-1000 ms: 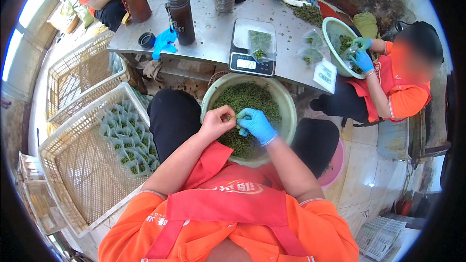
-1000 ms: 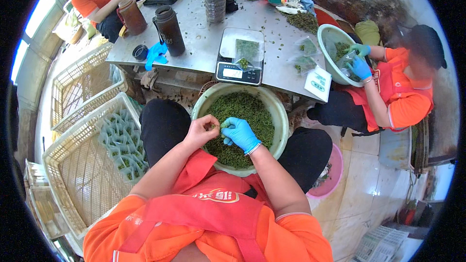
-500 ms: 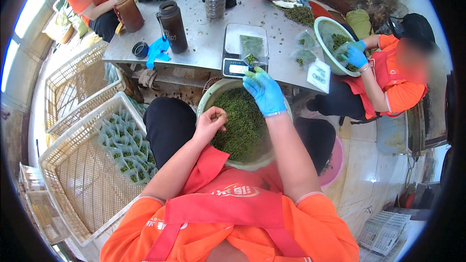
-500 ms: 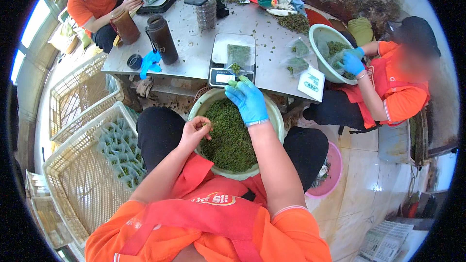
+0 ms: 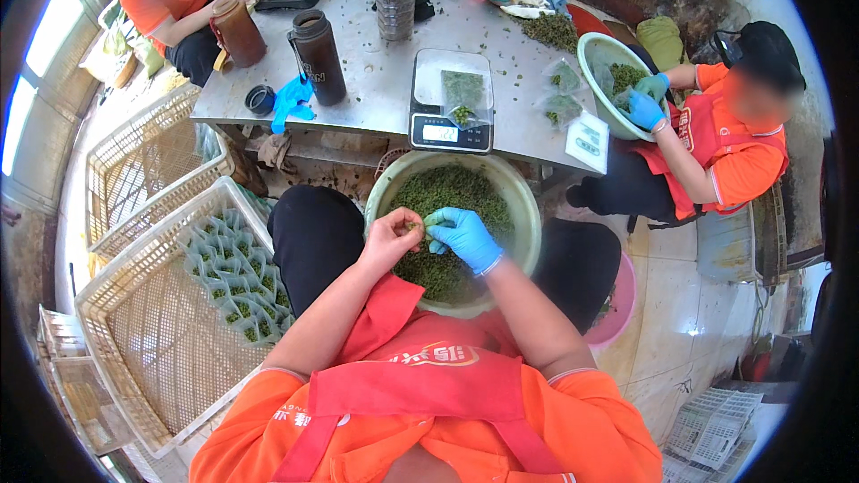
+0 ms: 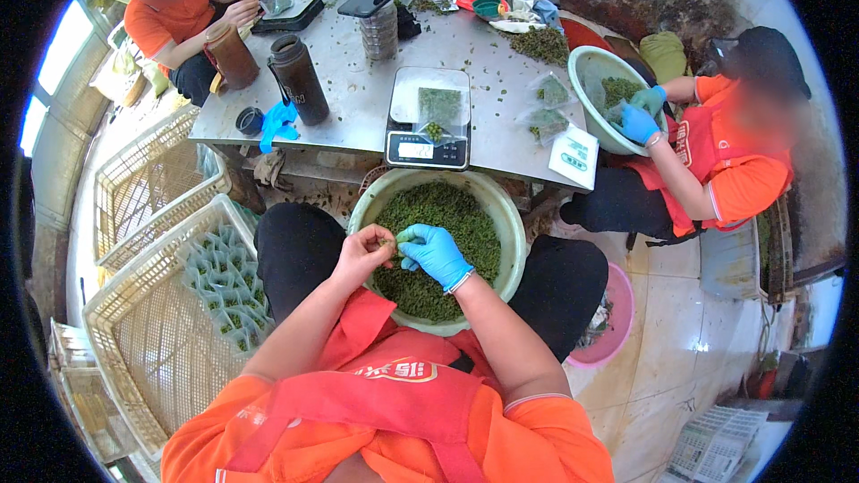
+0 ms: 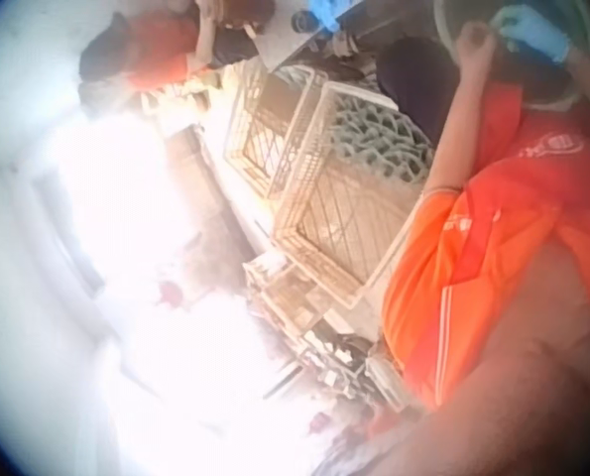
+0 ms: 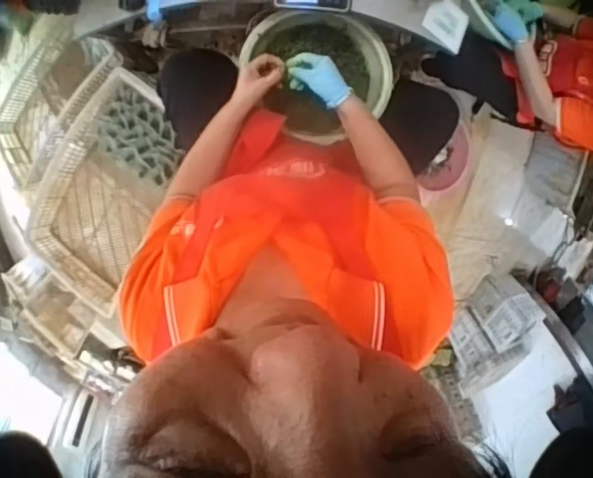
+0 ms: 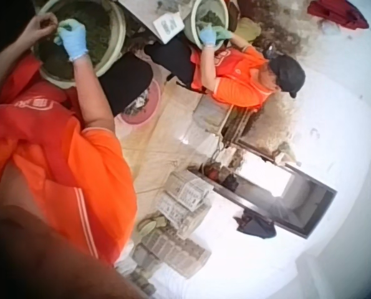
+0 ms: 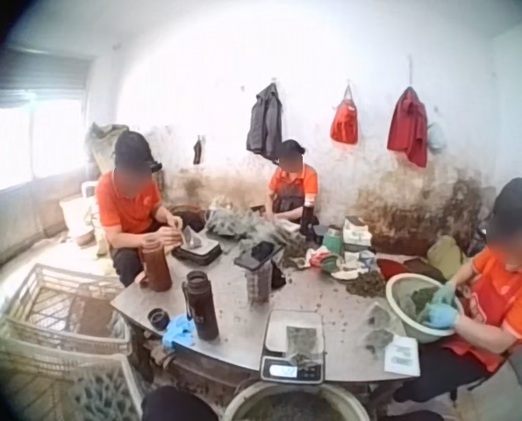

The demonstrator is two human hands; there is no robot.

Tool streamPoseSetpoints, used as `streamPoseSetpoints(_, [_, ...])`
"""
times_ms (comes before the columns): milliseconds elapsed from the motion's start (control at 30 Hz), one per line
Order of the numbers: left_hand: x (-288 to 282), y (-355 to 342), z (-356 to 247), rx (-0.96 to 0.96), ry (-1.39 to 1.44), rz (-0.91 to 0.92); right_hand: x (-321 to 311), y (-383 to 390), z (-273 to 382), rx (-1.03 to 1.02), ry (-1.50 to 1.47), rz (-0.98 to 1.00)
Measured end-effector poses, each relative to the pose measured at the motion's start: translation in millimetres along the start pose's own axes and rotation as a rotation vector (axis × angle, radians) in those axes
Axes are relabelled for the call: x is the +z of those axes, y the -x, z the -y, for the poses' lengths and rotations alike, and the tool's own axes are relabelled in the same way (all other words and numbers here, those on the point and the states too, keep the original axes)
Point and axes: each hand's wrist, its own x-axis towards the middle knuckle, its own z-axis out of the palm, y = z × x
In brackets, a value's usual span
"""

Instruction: The person scoops green tea leaves from a bowl into small plastic bags, weighs each bag on a digital scale, and places the filled bags into a crate. The process is repeated continuously.

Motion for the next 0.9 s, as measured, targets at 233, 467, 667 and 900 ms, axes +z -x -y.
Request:
streamPoseSetpoints(233, [3.1, 6.1, -14.8, 0.260, -0.654, -0.108, 13.3, 5.5, -3.4, 0.016, 0.269, -0.072])
streamPoseSetpoints(467, [12.3, 10.9, -8.9, 0.261, -0.567, 0.000, 0.5, 2.0, -19.9, 0.055, 0.227, -0.109])
streamPoseSetpoints(667, [4.8, 6.8, 3.6, 0.029, -0.189, -0.036, -13.0, 6.3, -17.0, 0.151, -0.285, -0.209])
streamPoseSetpoints(900, [-2.5, -2.6, -1.2, -0.089, -0.095, -0.043, -29.1, -1.7, -12.3, 0.047, -0.776, -0.085])
